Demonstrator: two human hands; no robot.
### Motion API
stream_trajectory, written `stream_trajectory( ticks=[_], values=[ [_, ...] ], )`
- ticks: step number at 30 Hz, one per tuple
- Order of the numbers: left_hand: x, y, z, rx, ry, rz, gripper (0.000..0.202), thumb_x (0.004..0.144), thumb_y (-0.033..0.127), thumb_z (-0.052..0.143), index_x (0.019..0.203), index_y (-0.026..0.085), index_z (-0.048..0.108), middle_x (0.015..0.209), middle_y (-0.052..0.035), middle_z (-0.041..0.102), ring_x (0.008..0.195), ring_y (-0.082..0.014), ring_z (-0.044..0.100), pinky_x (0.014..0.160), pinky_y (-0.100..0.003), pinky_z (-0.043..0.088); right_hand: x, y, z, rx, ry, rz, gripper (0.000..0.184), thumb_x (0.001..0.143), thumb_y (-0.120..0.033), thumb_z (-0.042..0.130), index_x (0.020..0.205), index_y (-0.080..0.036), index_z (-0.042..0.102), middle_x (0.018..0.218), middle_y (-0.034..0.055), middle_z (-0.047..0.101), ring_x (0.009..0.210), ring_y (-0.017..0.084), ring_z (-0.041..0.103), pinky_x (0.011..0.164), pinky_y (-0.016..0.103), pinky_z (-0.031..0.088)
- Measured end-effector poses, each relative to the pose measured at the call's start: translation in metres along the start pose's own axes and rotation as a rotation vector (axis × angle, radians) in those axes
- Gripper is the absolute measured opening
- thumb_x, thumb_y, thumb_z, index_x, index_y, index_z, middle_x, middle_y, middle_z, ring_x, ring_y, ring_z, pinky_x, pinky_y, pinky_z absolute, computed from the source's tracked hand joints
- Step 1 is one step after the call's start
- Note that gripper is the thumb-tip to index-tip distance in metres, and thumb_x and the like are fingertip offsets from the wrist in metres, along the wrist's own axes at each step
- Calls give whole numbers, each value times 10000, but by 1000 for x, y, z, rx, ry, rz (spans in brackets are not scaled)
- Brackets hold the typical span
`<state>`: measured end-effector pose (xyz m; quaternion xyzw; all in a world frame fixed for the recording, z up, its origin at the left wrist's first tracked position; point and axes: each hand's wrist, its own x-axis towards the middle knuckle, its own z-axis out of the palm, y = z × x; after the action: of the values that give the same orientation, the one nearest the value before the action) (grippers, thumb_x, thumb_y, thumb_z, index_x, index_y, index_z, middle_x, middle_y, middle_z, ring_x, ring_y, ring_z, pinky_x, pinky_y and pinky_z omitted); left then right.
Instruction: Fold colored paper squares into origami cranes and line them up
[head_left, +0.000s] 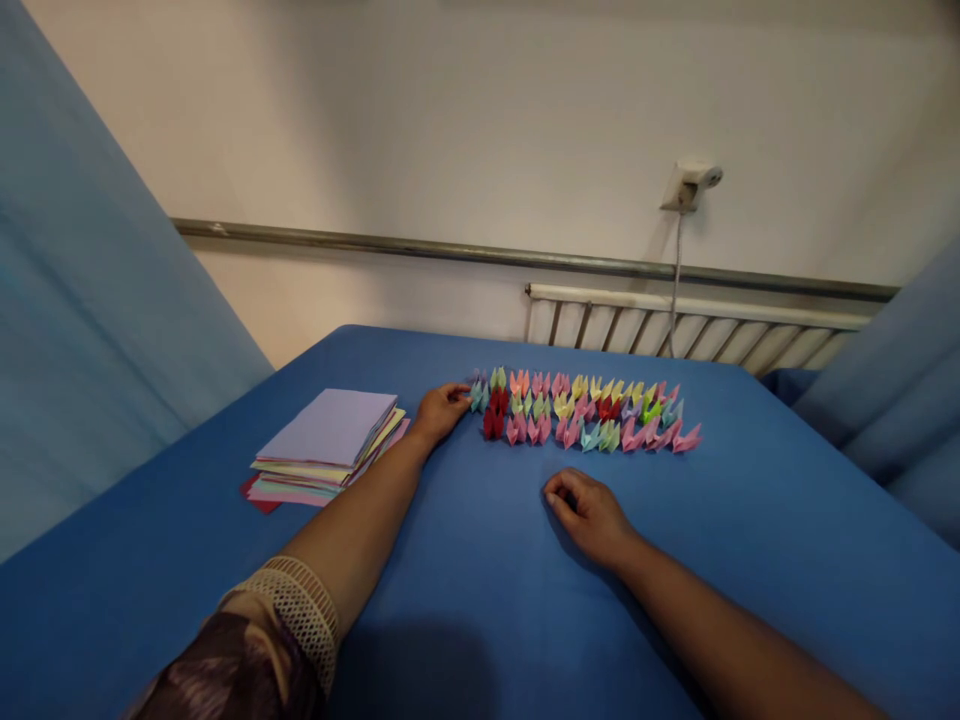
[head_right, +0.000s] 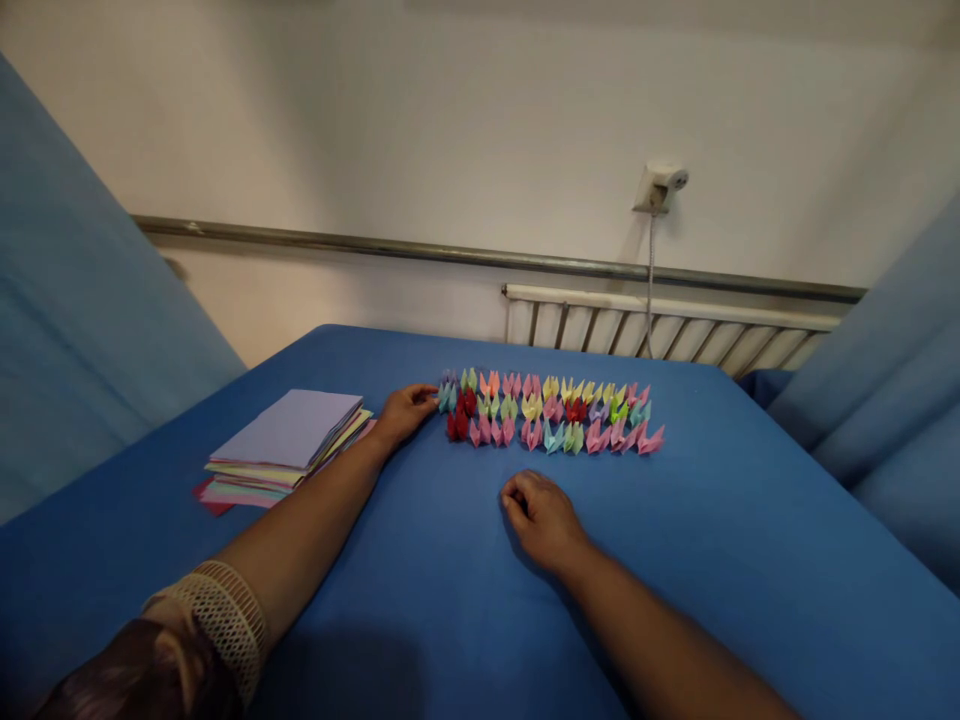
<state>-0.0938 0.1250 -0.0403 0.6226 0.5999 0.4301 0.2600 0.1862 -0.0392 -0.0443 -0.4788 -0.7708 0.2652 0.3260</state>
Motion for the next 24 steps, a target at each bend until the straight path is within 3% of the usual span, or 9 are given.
stream_trajectory(
  ticks=[6,11,24],
  values=[
    [-1,1,1,-13,-33,22,215,711,346,630,803,167,706,748,-23,701,684,-172,619,647,-270,459,1,-1,0,-8,-1,-1,91,865,-181,507,837,-203,591,788,7,600,746,155,566,712,283,428],
    [-1,2,0,-13,-44,37,205,721,352,625,781,172,703,742,-15,702,695,-174,623,668,-274,465,1,-1,0,-19,-3,2,86,862,-182,513,838,-204,591,793,6,604,745,155,569,709,281,427],
    [0,3,-1,30,-6,3,294,719,298,662,972,160,720,807,-44,708,713,-185,634,665,-283,469,1,1,0,-14,6,-3,86,862,-180,516,840,-203,595,791,8,605,747,153,566,717,280,433]
  ],
)
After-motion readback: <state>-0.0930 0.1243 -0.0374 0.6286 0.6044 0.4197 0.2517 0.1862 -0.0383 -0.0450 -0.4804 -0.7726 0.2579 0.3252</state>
